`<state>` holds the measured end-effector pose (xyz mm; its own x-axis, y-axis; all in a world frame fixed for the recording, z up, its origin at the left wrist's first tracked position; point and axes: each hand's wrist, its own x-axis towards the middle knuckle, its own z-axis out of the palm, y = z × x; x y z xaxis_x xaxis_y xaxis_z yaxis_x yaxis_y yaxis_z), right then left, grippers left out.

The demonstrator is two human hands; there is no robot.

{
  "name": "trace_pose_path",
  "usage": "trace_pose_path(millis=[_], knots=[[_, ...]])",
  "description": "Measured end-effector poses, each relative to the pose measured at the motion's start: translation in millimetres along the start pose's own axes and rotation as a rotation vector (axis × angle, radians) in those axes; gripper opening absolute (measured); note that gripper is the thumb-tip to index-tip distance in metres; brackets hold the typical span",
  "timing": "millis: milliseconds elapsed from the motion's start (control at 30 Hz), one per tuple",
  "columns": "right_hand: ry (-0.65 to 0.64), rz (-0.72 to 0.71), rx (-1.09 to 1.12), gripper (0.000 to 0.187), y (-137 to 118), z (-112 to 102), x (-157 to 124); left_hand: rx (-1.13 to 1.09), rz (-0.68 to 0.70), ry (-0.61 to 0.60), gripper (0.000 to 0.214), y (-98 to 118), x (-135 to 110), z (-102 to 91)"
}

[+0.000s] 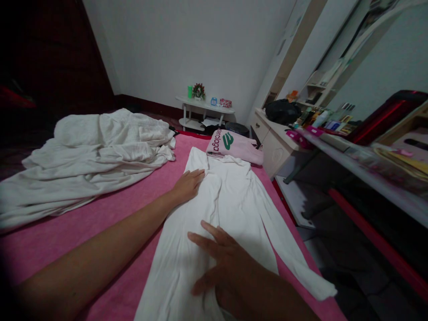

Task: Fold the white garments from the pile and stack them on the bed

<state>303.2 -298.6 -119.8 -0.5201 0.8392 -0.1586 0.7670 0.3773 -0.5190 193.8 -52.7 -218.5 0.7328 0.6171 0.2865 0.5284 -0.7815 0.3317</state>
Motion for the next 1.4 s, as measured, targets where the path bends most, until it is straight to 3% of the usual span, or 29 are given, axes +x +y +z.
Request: trace_pose_path(millis=[100, 300, 500, 567, 633, 733, 800, 900, 967, 1100, 1167, 1300, 1400], knots=[[0.003, -0.03, 0.108, 0.053, -1.4, -14.4, 5.7, -0.017, 0.004, 0.004, 0.051, -1.0, 0.4, -0.2], [-0.185, -0.073, 0.315, 0.054, 7.9, -32.2, 21.1, -0.027, 0.002, 0.022, 0.05, -2.4, 0.5, -0.8], [-0.164, 0.084, 0.346, 0.042, -0.4, -32.9, 15.3, -0.07, 0.016, 0.049, 0.05, -3.6, 0.9, 1.4], [-0.051, 0.201, 0.389, 0.032, 3.8, -34.2, 19.1, -0.161, 0.013, 0.089, 0.048, -5.5, 2.2, 3.8], [0.169, 0.328, 0.504, 0.025, 18.2, -33.8, 29.3, -0.323, -0.022, 0.17, 0.043, -8.2, 3.8, 5.7], [0.52, 0.459, 0.631, 0.037, 51.7, -29.1, 48.6, -0.496, -0.127, 0.312, 0.033, -12.5, 5.5, 4.9], [0.684, 0.484, 0.509, 0.053, 71.2, -24.0, 58.1, -0.51, -0.193, 0.385, 0.033, -15.0, 6.0, 2.1], [0.833, 0.445, 0.148, 0.06, 83.0, -14.1, 64.9, -0.514, -0.26, 0.466, 0.032, -17.8, 6.3, -1.2], [0.795, 0.373, -0.029, 0.057, 79.7, -5.5, 66.5, -0.502, -0.286, 0.503, 0.028, -19.2, 6.3, -1.0], [0.471, 0.273, -0.163, 0.049, 56.6, 13.9, 65.7, -0.436, -0.364, 0.558, 0.03, -20.9, 4.2, 3.1], [0.442, 0.233, -0.215, 0.051, 39.7, 21.9, 63.2, -0.411, -0.384, 0.555, 0.036, -21.4, 2.8, 3.6], [0.376, 0.083, -0.351, 0.065, 9.6, 36.4, 56.2, -0.335, -0.438, 0.443, 0.045, -25.1, 6.3, -3.2], [0.31, 0.011, -0.567, 0.051, 3.0, 50.8, 51.2, -0.285, -0.515, 0.332, 0.045, -31.5, 16.2, -10.9]])
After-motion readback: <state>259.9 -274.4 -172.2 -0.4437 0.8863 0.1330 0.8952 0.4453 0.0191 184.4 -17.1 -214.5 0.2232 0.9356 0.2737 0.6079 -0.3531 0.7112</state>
